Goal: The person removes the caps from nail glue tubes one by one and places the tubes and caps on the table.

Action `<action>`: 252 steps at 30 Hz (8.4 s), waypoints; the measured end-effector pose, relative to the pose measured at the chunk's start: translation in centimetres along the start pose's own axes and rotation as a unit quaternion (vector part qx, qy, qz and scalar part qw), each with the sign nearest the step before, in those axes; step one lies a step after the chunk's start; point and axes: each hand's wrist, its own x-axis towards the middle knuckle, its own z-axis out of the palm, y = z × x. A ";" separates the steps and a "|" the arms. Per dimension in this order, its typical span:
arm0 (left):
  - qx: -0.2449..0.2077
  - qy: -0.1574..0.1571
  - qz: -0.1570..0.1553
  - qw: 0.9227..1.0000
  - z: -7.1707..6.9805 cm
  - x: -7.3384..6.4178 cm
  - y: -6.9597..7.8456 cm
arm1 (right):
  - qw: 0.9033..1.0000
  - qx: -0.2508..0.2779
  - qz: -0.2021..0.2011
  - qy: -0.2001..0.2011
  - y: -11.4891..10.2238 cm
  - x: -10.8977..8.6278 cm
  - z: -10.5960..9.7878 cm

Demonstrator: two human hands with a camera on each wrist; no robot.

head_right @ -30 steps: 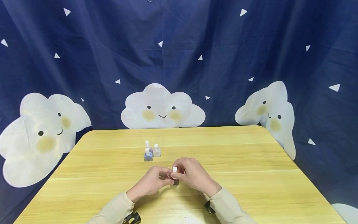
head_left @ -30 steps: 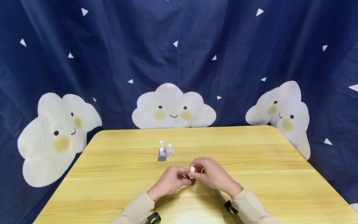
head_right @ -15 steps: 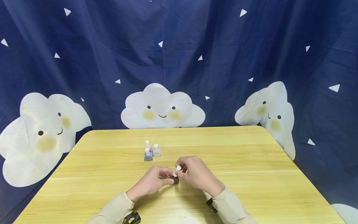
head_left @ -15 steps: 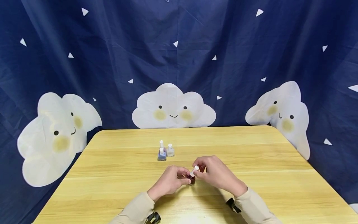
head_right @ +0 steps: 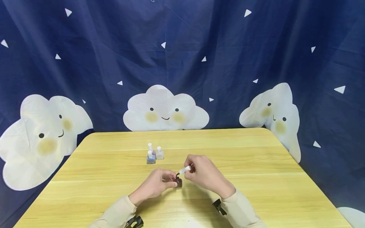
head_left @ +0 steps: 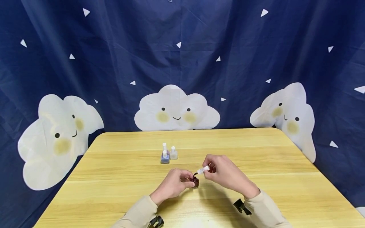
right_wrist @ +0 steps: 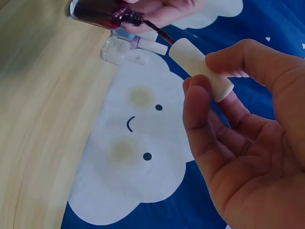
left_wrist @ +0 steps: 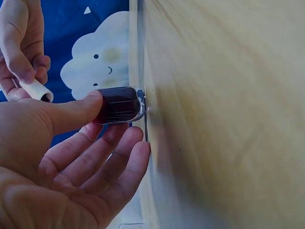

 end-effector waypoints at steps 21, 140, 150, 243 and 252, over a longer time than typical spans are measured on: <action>-0.001 0.007 -0.008 1.000 -0.3 0.1 -0.2 | 0.998 0.030 0.016 0.047 0.8 0.4 -1.3; 0.067 0.067 -0.024 0.995 1.3 10.0 0.9 | 0.988 0.058 0.137 -0.032 10.7 5.6 2.7; 0.072 0.076 0.013 0.994 -2.6 4.4 0.2 | 0.981 0.095 0.170 -0.016 10.2 3.9 1.0; 0.115 -0.032 0.012 0.993 -3.2 -0.6 0.0 | 0.990 0.065 -0.021 -0.120 0.2 0.6 3.1; 0.128 -0.050 0.028 0.990 -2.3 -1.1 0.8 | 0.990 0.062 -0.039 -0.120 -0.6 0.2 3.7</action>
